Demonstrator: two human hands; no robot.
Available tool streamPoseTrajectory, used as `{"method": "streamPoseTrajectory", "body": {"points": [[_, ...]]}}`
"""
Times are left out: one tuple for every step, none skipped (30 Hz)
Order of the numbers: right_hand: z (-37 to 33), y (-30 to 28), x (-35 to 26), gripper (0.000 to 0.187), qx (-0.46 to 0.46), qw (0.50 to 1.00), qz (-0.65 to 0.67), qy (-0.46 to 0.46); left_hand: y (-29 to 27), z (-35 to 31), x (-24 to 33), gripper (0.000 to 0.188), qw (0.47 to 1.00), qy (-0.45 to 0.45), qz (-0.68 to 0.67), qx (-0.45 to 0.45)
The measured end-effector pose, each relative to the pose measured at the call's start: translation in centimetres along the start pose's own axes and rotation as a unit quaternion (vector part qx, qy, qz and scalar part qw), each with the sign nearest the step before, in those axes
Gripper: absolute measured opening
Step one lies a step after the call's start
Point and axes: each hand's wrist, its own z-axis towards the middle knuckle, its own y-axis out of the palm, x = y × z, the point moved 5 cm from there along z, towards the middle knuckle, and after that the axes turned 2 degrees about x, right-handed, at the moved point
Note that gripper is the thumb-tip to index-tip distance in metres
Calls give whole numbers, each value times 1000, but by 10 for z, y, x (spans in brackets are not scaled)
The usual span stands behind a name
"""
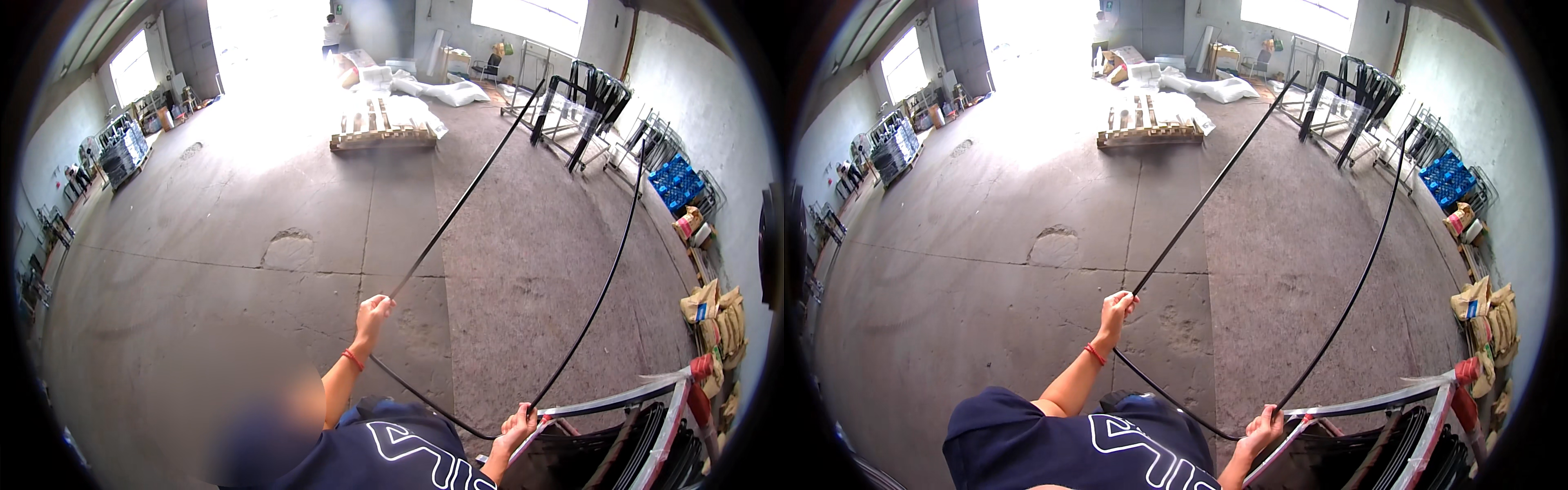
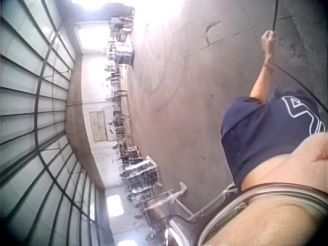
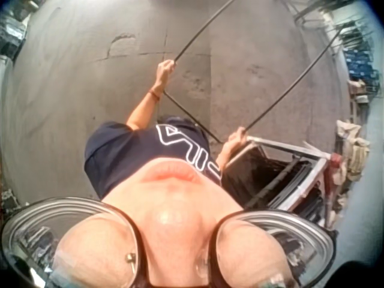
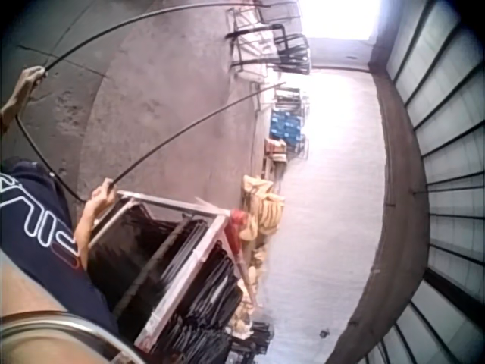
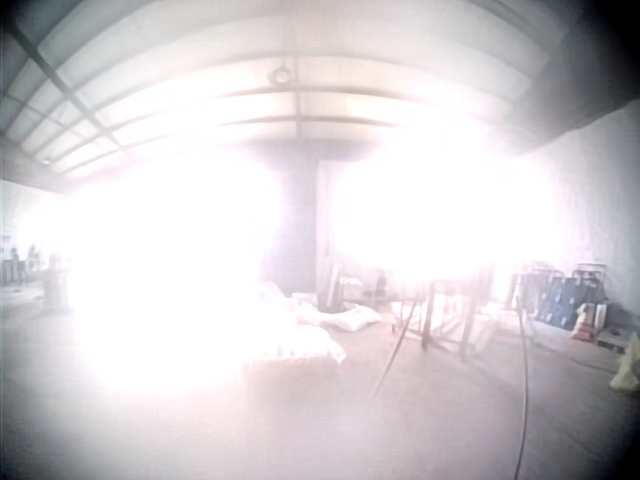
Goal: The person picks up long, black metal rods from a storage rack and straightens them by hand. They then walk across the warehouse floor carrying the rods and exit through a large door into an outdoor area.
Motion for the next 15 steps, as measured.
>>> {"method": "streamPoseTrajectory", "body": {"points": [[1, -2, 1, 10, 2, 1000, 2, 1, 1, -1, 1, 18, 1000, 0, -1, -1], [2, -4, 4, 10, 3, 1000, 4, 3, 1, -1, 0, 18, 1000, -1, 1, -2], [3, -6, 6, 9, 5, 1000, 6, 4, 1, -1, -2, 17, 1000, -3, 2, -3], [3, -8, 8, 9, 5, 1000, 8, 5, 0, -1, -4, 17, 1000, -4, 5, -4], [3, -9, 9, 9, 6, 1000, 9, 5, -1, -1, -7, 18, 1000, -9, 17, -2], [3, -10, 11, 9, 7, 1000, 10, 6, -2, -1, -10, 19, 999, -15, 29, -1], [3, -12, 12, 8, 6, 1000, 10, 11, -4, -1, -11, 20, 999, -21, 41, 0], [3, -13, 14, 8, 5, 1000, 11, 15, -4, -1, -11, 20, 999, -23, 44, -2], [2, -14, 15, 8, 5, 1000, 11, 20, -4, -1, -11, 20, 999, -25, 46, -5], [1, -14, 15, 8, 8, 1000, 9, 21, -4, -2, -11, 20, 998, -28, 48, -8], [1, -13, 15, 8, 11, 1000, 6, 22, -4, -2, -9, 20, 999, -30, 40, -13], [0, -13, 15, 8, 14, 1000, 4, 23, -2, -3, -7, 20, 999, -33, 32, -18], [0, -14, 15, 10, 15, 1000, 3, 23, -1, -3, -4, 20, 999, -35, 24, -23], [0, -15, 15, 11, 16, 1000, 2, 22, 0, -4, -3, 20, 999, -38, 32, -20], [0, -16, 16, 13, 17, 1000, 0, 22, 2, -5, -2, 20, 998, -40, 39, -17]]}}
